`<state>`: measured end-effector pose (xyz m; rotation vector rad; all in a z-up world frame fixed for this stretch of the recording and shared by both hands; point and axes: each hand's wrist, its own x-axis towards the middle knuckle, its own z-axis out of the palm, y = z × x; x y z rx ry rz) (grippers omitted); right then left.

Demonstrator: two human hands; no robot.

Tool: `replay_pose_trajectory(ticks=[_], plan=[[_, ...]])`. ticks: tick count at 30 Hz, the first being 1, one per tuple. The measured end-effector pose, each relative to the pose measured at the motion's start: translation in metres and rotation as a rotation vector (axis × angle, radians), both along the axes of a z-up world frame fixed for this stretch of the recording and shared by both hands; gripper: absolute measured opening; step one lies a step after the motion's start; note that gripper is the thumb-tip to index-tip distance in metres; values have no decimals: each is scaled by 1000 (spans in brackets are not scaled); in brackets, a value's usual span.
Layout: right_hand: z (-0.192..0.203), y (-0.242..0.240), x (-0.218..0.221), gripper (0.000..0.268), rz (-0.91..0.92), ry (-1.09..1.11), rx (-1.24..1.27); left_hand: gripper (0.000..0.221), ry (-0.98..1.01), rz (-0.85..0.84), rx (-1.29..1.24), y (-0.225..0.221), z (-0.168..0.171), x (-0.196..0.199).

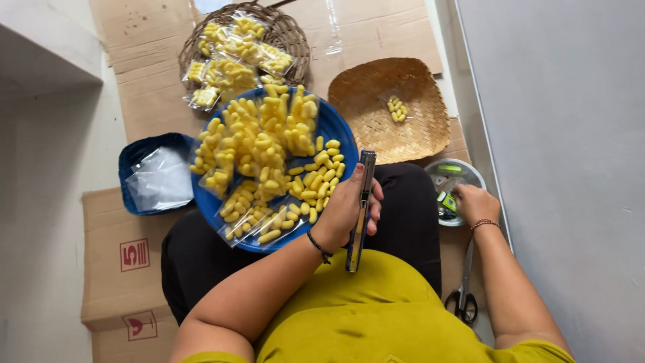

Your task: Packaging small snacks into plastic bags and sealing them using a hand stapler.

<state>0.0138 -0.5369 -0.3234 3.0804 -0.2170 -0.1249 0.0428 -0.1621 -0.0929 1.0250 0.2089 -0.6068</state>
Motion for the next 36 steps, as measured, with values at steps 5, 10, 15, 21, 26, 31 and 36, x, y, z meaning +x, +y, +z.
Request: replay_pose_trajectory(ticks=[5, 10, 15, 21, 26, 31, 36], plan=[[-27, -15, 0, 9, 31, -63, -72, 70, 7, -30, -20, 7, -1, -3], [-25, -17, -2, 9, 48, -97, -94, 69, -17, -49, -51, 12, 7, -8], [25, -5, -4, 18, -203, -54, 247, 67, -79, -68, -57, 22, 13, -18], [124, 104, -19, 14, 166, -506, 764, 67, -82, -76, -64, 23, 10, -27], [123, 150, -23, 16, 478, -646, 386, 66, -112, -88, -70, 23, 13, -39], [137, 163, -39, 8, 541, -656, 525, 65, -134, -71, -72, 35, 19, -46], [139, 157, -44, 18, 398, -589, 604, 65, -133, -92, -76, 36, 21, -51]])
